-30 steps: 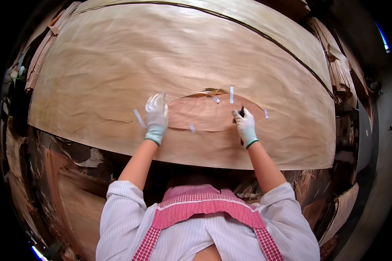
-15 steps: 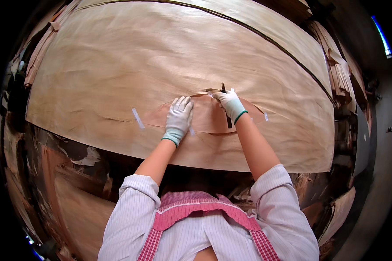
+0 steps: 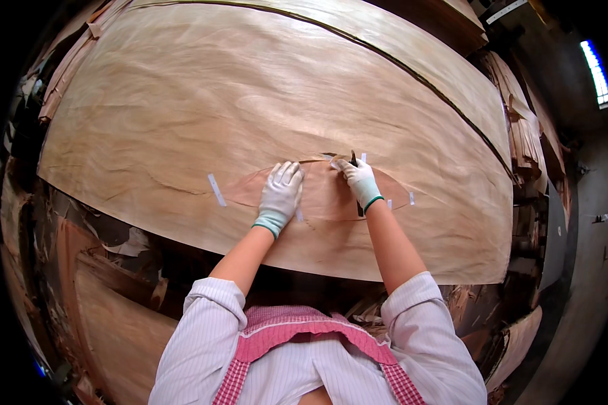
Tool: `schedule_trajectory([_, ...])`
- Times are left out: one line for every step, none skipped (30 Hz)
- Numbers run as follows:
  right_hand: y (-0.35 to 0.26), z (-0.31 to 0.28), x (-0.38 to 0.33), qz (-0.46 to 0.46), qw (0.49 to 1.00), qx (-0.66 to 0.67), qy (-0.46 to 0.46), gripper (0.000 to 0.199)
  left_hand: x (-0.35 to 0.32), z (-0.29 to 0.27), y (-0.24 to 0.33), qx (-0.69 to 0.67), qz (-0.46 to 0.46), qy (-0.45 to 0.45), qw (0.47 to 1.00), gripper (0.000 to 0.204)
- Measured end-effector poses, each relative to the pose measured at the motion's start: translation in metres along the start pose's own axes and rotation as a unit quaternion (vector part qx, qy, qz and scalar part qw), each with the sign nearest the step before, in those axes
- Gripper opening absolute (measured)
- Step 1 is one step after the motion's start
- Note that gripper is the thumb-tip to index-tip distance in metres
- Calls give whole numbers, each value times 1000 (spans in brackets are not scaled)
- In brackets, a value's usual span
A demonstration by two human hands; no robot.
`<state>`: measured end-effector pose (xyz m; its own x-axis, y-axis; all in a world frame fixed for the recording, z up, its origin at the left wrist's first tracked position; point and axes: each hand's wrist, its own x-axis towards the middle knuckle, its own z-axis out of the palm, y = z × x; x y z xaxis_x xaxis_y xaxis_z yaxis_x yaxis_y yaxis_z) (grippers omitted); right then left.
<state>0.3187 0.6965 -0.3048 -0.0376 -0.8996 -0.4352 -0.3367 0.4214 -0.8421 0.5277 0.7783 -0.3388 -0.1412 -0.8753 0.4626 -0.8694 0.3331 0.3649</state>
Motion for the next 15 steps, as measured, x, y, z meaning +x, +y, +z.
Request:
schedule_trajectory([2, -2, 2, -7, 1000, -20, 11, 23, 0, 0, 1, 0, 1, 0, 1000, 29])
schedule_trajectory([0, 0, 2, -16, 1000, -16, 12, 23, 0, 0, 0, 2, 2, 1, 1000, 30])
schedule_trajectory([-2, 3, 1, -25, 1000, -11, 14, 23, 0, 0, 0, 4, 4, 1, 1000, 30])
schedule_trajectory([-4, 4, 1, -35, 999, -7, 16, 24, 0, 1, 1, 5, 2, 1, 1000, 31])
schedule_trajectory([-12, 7, -3, -28, 1000, -8, 12, 24, -1, 1, 0, 8, -3, 3, 1000, 31])
schedule_trajectory([-22, 8, -7, -21, 1000, -10, 9, 24, 0, 1, 0, 12, -8, 5, 1000, 32])
schedule_trajectory([-30, 10, -10, -15, 1000, -11, 5, 24, 1, 1, 0, 15, 14, -4, 1000, 33])
schedule_trajectory([-30, 9, -9, -3, 1000, 6, -2, 24, 3, 0, 5, 15, 37, -14, 999, 34])
schedule_trajectory([-29, 8, -7, 8, 1000, 22, -11, 23, 6, 1, 11, 15, 60, -25, 998, 35])
schedule_trajectory([-29, 8, -6, 20, 999, 39, -20, 23, 15, 5, 19, -27, 83, -18, 996, 37])
schedule_trajectory([-23, 9, -5, -23, 1000, 21, -1, 22, 20, 10, 25, -33, 63, -7, 997, 38])
schedule_trajectory([-17, 13, -3, -68, 998, 2, 17, 22, 27, 15, 29, -36, 42, 7, 998, 38])
schedule_trajectory([-11, 16, -2, -113, 993, -17, 36, 21, 34, 19, 32, -41, 22, 20, 999, 38])
schedule_trajectory([-13, 20, -2, -122, 989, -55, 59, 20, 40, 22, 33, -35, -34, 58, 997, 37])
schedule_trajectory([-18, 25, -8, -138, 983, -95, 75, 21, 45, 23, 27, -48, -38, 55, 997, 37])
